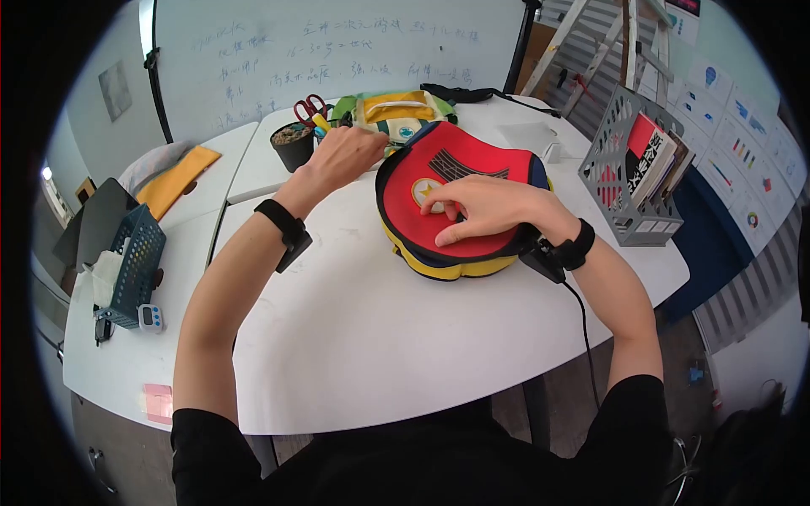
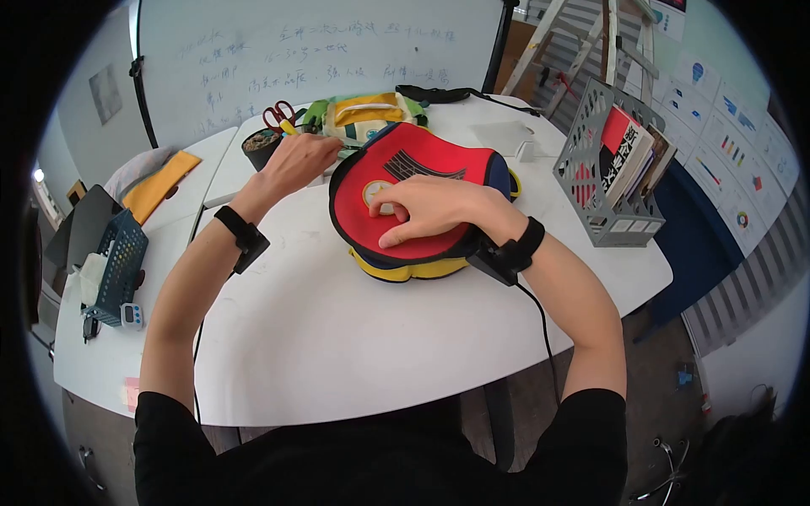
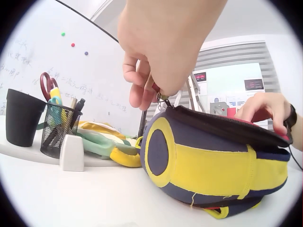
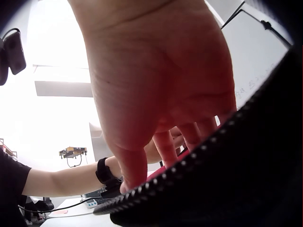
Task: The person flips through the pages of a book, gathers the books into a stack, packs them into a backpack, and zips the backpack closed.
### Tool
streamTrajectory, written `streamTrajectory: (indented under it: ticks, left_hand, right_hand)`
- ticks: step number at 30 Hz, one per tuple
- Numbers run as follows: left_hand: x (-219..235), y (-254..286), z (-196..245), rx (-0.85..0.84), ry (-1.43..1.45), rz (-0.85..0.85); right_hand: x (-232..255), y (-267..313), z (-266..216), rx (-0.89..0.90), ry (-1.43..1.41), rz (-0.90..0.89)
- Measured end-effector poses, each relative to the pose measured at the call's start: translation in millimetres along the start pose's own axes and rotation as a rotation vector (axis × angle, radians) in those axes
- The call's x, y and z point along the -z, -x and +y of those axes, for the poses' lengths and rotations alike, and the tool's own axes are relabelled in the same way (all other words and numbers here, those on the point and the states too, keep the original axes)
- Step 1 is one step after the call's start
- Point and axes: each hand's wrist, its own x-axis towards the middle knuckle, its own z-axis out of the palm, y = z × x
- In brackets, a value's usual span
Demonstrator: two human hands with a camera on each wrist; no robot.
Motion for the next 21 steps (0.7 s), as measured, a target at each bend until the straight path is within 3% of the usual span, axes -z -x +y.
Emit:
streamTrajectory:
  ticks: [1,3,6,8,11,14,16,21]
  left_hand:
    - [-2.9,1.9,-1.5,-0.001,-0.003,-0.001]
    - [-15.4,4.3,-4.8,-0.044,0.168,0.228]
    - [-26.4,2.5,-5.7,-0.104,0.309,0.384]
    - [-27.0,1.8,-3.3,-0.09,0.338,0.381]
    - [-26.0,3.5,0.0,-0.085,0.348,0.378]
    - [-23.2,7.8,0.4,-0.112,0.325,0.386]
    - [-23.6,11.2,2.2,-0.168,0.288,0.335]
    - [-23.3,10.1,0.5,-0.198,0.261,0.388]
  right_hand:
    - [0.8,-3.1,-2.9,0.001,-0.001,0.002]
    - [4.5,-7.9,-9.0,-0.03,-0.016,-0.011]
    - [10.4,-29.8,7.0,-0.005,-0.092,0.078]
    - [19.3,-54.1,30.1,-0.006,-0.073,0.231]
    - [25.3,-87.2,67.2,-0.088,0.113,0.31]
    - [22.6,-108.1,84.1,0.044,0.202,0.211]
    - [24.3,-109.8,77.3,-0.098,0.056,0.128]
    - [36.9,-121.3,90.7,-0.073,0.081,0.112]
